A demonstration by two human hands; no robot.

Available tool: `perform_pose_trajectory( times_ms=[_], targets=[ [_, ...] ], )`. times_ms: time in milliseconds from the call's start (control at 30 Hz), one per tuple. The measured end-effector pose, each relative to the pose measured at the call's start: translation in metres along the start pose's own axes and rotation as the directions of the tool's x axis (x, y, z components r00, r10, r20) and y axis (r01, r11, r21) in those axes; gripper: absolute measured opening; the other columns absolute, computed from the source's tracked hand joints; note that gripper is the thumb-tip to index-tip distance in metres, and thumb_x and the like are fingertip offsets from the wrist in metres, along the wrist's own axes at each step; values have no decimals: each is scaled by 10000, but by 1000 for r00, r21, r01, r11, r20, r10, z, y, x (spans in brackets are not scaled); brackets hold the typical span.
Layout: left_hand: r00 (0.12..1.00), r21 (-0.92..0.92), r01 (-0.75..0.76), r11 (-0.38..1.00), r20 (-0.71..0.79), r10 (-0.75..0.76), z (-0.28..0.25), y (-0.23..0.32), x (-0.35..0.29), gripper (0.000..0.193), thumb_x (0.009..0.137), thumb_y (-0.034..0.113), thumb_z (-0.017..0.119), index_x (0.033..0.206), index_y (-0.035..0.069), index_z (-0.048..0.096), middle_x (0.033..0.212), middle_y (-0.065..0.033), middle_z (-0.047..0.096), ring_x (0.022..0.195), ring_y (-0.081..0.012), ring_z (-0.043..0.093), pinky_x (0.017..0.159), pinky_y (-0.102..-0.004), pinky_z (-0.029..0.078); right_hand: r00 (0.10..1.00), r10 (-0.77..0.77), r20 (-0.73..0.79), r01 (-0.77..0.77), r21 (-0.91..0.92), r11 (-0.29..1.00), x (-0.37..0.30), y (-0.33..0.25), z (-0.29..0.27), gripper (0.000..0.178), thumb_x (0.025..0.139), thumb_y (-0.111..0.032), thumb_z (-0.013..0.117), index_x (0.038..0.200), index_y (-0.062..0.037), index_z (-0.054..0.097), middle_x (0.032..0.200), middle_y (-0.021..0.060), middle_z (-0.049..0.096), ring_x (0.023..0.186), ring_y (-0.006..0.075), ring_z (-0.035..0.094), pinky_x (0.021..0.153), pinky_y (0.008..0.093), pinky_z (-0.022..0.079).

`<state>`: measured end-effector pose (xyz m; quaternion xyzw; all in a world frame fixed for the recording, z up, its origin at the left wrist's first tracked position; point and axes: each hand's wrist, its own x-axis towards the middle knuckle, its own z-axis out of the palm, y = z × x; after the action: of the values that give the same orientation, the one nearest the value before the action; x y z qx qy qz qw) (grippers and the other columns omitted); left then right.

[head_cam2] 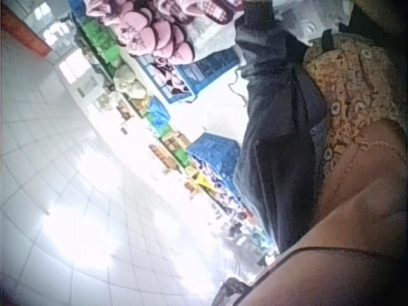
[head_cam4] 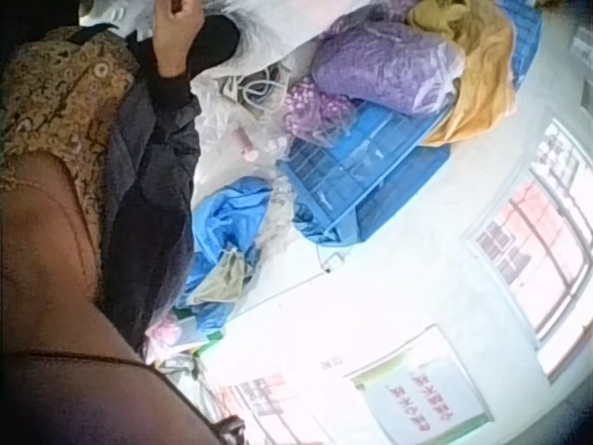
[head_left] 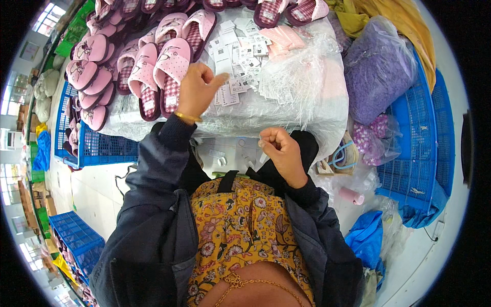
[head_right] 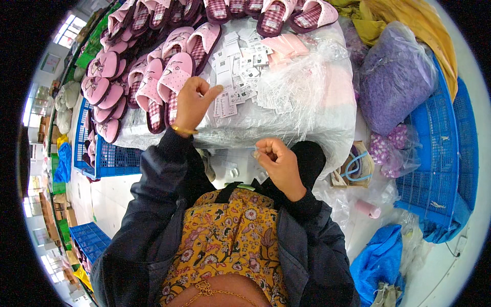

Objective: The person sits on the floor and repeatedly picks up small white labels, folds them, and places them inside pink slippers with cartoon designs. The person handles the slippers and labels one at a time, arranging the labeled slippers in rows on a white sheet.

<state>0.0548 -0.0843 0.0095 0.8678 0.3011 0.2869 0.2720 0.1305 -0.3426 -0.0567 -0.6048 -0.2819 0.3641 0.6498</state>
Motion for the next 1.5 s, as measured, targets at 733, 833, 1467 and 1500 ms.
perform_pose_trajectory(
  times_ms=[733,833,1467,1500],
  targets=[
    [948,252,173,952,221,-231,39,-53,73,512,741,482,758,907,1,692,982,-208,705,960,-362,683,848,-443,529,999,24,-29,-27,-94,995,-7,-14,16,208,907,-53,679,1095,1,611,885,11,647,772,44,562,696,210,467],
    [927,314,169,934,271,-259,43,-55,83,556,759,500,735,966,-13,680,1004,-222,696,984,-370,673,872,-449,527,1000,6,-30,-9,-90,996,-9,-17,18,209,905,-69,685,1092,-4,618,886,19,657,770,48,568,697,221,480],
    [901,386,104,916,354,-252,52,-80,84,668,742,522,733,1054,-66,689,1096,-278,675,1040,-388,663,908,-430,519,999,13,-50,-20,-143,989,-16,-20,31,205,897,-66,690,1078,-4,617,870,15,656,754,46,562,674,221,473],
    [898,365,205,908,298,-323,39,-57,78,671,743,536,731,1054,-58,694,1107,-270,676,1054,-383,661,914,-429,517,999,6,-44,-12,-141,990,-16,-19,32,204,898,-68,690,1077,-4,617,871,15,656,755,46,562,675,220,472]
  ],
)
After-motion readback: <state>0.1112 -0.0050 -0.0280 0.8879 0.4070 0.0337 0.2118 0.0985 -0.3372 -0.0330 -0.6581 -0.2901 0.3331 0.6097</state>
